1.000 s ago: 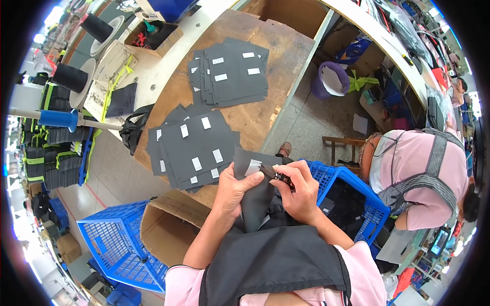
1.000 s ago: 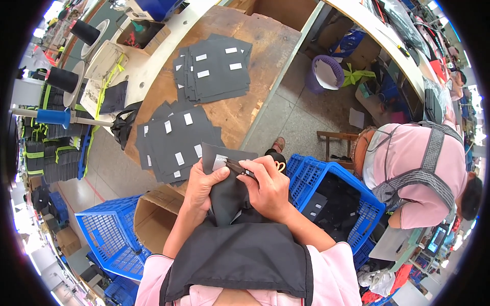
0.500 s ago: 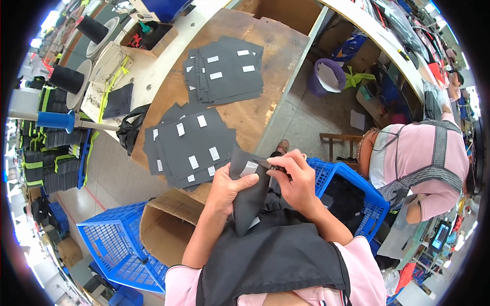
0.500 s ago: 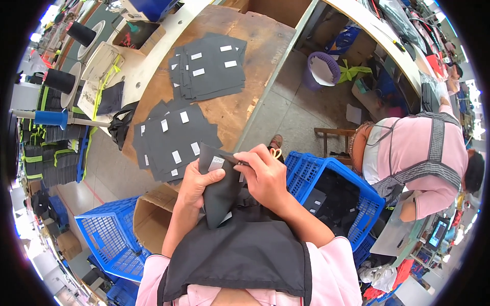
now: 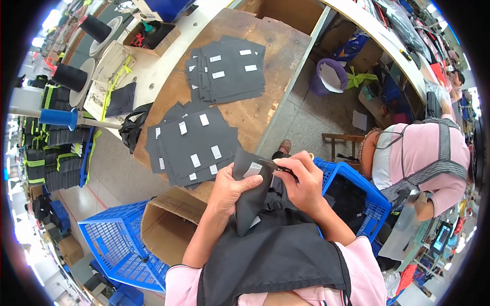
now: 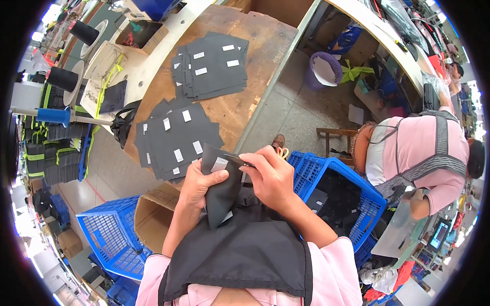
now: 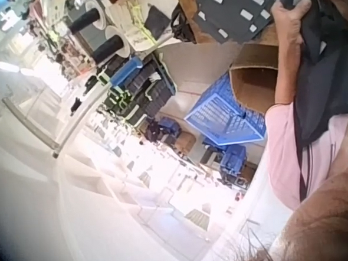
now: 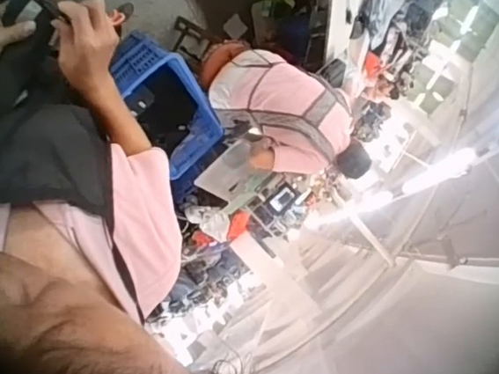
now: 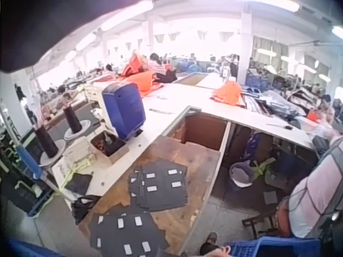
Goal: Trimming excess threads from fabric components in a garment factory.
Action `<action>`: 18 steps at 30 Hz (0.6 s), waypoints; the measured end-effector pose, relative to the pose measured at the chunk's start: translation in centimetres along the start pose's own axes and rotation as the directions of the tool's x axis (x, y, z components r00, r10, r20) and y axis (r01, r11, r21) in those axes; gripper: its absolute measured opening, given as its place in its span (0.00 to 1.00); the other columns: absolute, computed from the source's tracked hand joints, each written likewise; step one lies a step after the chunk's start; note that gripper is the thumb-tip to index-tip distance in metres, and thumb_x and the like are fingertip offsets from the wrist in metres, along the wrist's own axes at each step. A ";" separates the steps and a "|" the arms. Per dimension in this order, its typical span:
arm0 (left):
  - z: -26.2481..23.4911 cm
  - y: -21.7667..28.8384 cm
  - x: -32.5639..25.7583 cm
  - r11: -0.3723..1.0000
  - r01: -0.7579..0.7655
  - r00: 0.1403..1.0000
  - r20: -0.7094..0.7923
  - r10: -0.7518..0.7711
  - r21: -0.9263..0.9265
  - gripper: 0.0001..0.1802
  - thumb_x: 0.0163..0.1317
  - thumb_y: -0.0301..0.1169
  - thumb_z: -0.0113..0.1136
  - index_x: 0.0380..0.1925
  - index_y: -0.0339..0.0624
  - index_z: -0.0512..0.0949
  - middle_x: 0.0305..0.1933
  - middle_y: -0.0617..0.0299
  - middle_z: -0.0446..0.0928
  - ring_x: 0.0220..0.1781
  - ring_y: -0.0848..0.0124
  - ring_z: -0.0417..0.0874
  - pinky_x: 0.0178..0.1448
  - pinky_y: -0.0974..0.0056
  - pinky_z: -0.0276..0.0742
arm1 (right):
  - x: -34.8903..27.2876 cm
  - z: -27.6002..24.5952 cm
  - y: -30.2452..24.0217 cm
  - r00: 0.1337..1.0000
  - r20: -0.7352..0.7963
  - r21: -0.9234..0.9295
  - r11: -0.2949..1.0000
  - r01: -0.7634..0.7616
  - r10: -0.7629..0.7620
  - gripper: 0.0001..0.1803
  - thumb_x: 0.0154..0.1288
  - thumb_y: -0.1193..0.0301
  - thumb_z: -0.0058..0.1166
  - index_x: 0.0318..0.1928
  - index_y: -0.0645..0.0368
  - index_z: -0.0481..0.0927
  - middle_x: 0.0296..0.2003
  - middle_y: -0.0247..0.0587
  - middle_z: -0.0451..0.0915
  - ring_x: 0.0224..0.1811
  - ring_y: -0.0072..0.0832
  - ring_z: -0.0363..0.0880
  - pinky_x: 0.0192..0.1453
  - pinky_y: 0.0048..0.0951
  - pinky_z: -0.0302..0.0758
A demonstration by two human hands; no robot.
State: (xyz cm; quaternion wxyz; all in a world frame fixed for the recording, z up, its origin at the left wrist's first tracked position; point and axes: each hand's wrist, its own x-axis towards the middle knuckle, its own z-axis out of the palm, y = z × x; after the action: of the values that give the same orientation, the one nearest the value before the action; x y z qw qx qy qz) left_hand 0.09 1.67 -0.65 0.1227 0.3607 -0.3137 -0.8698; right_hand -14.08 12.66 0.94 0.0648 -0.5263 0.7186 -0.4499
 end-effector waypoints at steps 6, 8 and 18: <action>0.4 0.4 0.1 0.999 -0.021 1.000 -0.009 0.021 0.029 0.17 0.48 0.23 0.70 0.39 0.37 0.76 0.36 0.60 0.80 0.34 0.74 0.81 0.40 0.69 0.78 | -0.7 -0.1 -0.3 0.998 0.028 0.038 0.998 -0.052 0.051 0.19 0.42 0.82 0.65 0.39 0.60 0.79 0.30 0.40 0.74 0.25 0.30 0.73 0.27 0.26 0.70; 0.4 0.1 0.2 1.000 -0.015 1.000 -0.009 0.016 0.016 0.17 0.48 0.23 0.70 0.39 0.37 0.76 0.36 0.60 0.80 0.34 0.74 0.81 0.40 0.69 0.78 | -0.7 -0.1 -0.4 0.999 0.024 0.019 0.999 -0.045 0.045 0.18 0.42 0.82 0.65 0.39 0.60 0.79 0.29 0.40 0.74 0.25 0.31 0.73 0.27 0.27 0.70; 1.1 -0.3 0.0 0.997 -0.057 0.995 -0.083 0.052 -0.055 0.17 0.49 0.22 0.68 0.39 0.37 0.75 0.37 0.61 0.80 0.36 0.75 0.81 0.42 0.69 0.78 | -1.3 0.4 -0.8 0.993 -0.065 0.041 0.995 -0.096 0.098 0.17 0.44 0.82 0.64 0.38 0.60 0.78 0.27 0.40 0.73 0.24 0.31 0.72 0.26 0.26 0.69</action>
State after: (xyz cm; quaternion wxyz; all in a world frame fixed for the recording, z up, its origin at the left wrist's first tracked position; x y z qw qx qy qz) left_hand -0.71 2.40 -0.28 0.1693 0.3833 -0.2931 -0.8594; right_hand -12.70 13.43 0.81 0.0725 -0.4741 0.7365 -0.4770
